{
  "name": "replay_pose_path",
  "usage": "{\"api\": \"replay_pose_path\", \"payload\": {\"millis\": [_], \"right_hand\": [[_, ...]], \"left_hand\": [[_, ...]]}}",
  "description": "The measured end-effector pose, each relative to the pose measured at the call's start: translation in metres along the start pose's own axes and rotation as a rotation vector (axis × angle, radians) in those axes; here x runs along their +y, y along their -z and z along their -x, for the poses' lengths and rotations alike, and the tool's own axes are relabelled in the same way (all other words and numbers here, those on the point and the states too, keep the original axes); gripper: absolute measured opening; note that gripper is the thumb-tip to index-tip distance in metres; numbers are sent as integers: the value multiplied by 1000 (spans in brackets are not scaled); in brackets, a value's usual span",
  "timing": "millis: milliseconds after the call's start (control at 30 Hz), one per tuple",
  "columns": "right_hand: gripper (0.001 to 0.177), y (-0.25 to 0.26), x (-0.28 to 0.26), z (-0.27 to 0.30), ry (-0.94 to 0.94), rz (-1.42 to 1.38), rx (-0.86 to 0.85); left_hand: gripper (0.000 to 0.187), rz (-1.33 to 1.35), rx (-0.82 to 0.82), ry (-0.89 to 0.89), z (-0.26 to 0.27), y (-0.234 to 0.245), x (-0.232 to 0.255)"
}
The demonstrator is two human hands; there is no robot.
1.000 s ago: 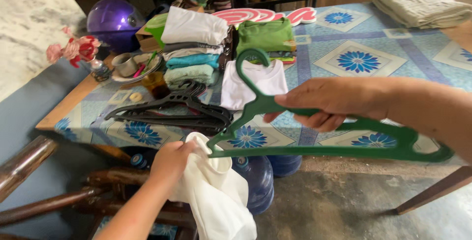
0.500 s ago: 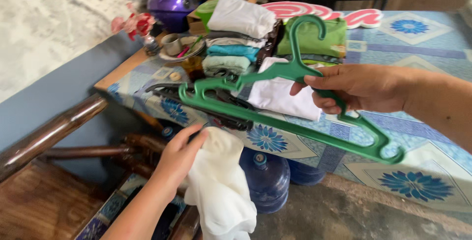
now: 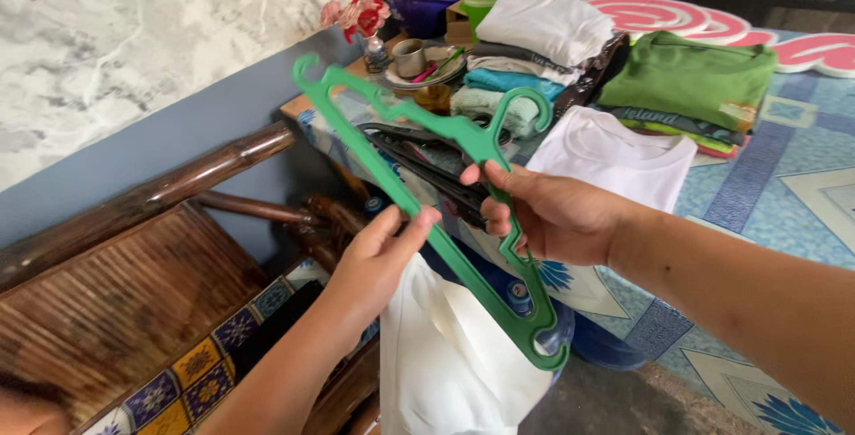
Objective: The person folds a white t-shirt and a white sleeveless top on a patterned table, smoothing and aligning each piece before stacking them. The person also briefly handles a green hanger and a green t-shirt, placing the green t-shirt on a nearby chair.
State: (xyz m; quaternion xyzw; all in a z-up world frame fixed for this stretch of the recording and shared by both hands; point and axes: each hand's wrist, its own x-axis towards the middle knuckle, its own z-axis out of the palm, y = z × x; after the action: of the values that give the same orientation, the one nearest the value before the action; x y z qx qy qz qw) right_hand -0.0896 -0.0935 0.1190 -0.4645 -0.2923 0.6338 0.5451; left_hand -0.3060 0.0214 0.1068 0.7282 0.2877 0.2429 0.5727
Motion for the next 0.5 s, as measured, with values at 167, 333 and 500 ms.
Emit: {"api": "replay_pose_path", "payload": {"millis": [167, 333, 500], "right_hand": [[58, -12, -11, -23, -275, 576, 403], [79, 5, -64, -3, -218, 254, 1], [72, 8, -71, -4, -265, 391, 141]], "left_hand": [[27, -455, 168, -112, 23, 15, 0], [21, -1021, 231, -310, 31, 32, -17], [19, -1204, 129, -476, 22, 29, -38]]}}
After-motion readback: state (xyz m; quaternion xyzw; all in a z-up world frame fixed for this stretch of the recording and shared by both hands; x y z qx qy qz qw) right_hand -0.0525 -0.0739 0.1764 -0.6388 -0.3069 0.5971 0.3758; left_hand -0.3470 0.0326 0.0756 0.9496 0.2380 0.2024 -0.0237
